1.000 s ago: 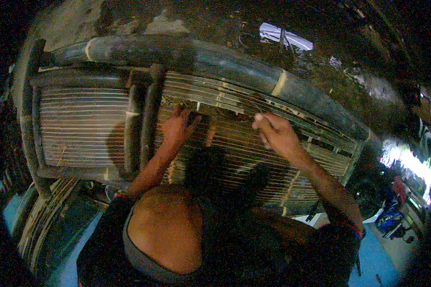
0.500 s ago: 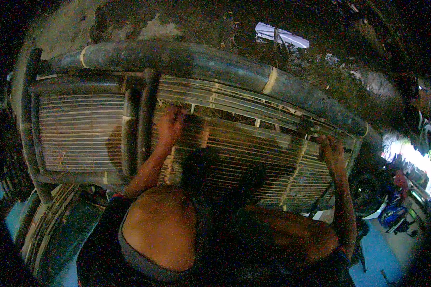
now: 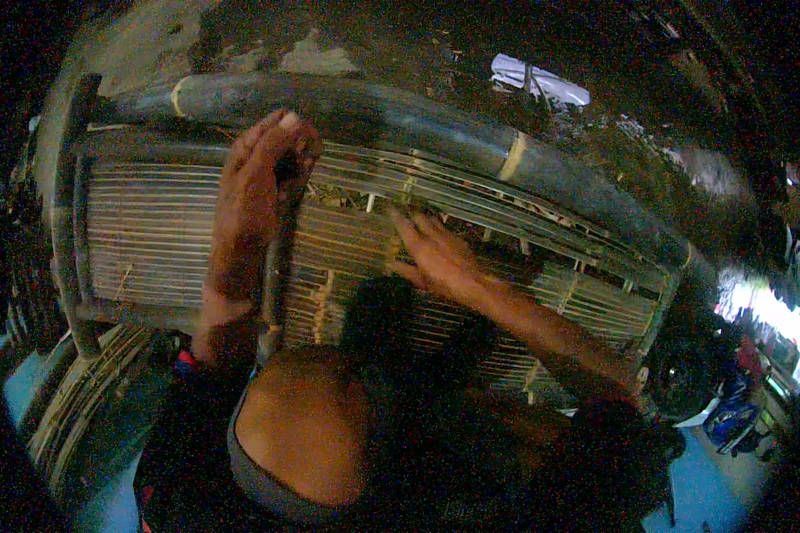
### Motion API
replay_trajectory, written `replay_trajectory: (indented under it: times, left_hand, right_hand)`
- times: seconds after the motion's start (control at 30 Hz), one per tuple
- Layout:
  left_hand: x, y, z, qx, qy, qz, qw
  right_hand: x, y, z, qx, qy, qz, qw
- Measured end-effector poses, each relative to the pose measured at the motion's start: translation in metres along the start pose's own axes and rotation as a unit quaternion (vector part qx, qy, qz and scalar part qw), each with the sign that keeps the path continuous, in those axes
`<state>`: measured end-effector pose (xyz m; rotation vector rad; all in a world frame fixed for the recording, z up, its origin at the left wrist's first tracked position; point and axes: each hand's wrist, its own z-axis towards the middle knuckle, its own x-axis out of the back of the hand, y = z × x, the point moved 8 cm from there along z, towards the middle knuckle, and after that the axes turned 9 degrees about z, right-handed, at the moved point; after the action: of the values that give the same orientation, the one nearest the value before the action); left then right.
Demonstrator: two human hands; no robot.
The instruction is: The person sits on the ground and weaves thin bamboo strips into a larger bamboo frame. They use their hands to interlace the strips and occasionally use a knife to trim or adjust the material.
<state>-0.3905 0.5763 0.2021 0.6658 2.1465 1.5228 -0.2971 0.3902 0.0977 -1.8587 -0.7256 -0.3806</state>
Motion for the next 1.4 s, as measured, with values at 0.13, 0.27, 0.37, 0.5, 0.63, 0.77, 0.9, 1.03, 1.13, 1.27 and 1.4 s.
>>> replay_trajectory:
  times: [0.13,0.27,0.37,0.5,0.63,0.77,0.9,1.03,1.13,1.27,1.4]
  left_hand:
    - [0.005,0.032,0.006,-0.070,0.019,0.161,0.984]
    - [0.028,0.028,0.030,-0.121,0.088,0.247,0.957]
    - [0.074,0.015,0.029,-0.216,0.226,0.157,0.937]
    - [0.084,-0.099,-0.004,-0.115,0.219,0.179,0.952]
    - [0.005,-0.155,-0.036,-0.218,0.044,0.527,0.820]
    - [-0.004,-0.204,-0.012,-0.182,-0.030,0.612,0.769]
    - [0.032,-0.234,0.012,0.029,-0.032,0.514,0.857]
    - [0.057,-0.244,0.023,0.068,0.014,0.331,0.941]
    - [0.024,-0.222,0.031,0.107,-0.077,0.310,0.942]
    - [0.037,-0.248,0.035,0.094,-0.162,0.414,0.891]
    - [0.019,-0.259,0.038,0.074,-0.220,0.596,0.768]
  right_hand:
    - [-0.047,-0.012,0.072,0.007,0.124,0.140,0.982]
    - [-0.057,0.014,0.090,0.071,0.217,0.257,0.939]
    - [0.000,0.021,0.090,-0.066,0.238,0.360,0.900]
    - [0.063,-0.012,0.090,-0.020,0.210,0.369,0.905]
    - [0.098,-0.072,0.105,0.035,0.161,0.287,0.944]
    - [0.101,-0.128,0.117,0.134,0.141,0.165,0.967]
    - [0.082,-0.110,0.083,0.160,0.390,-0.072,0.904]
    - [-0.002,-0.012,0.066,-0.114,0.103,0.004,0.988]
    - [-0.068,0.073,0.056,-0.229,0.070,0.327,0.914]
    - [-0.097,0.053,0.074,-0.309,0.056,0.544,0.778]
    - [-0.129,0.060,0.088,-0.342,0.123,0.681,0.635]
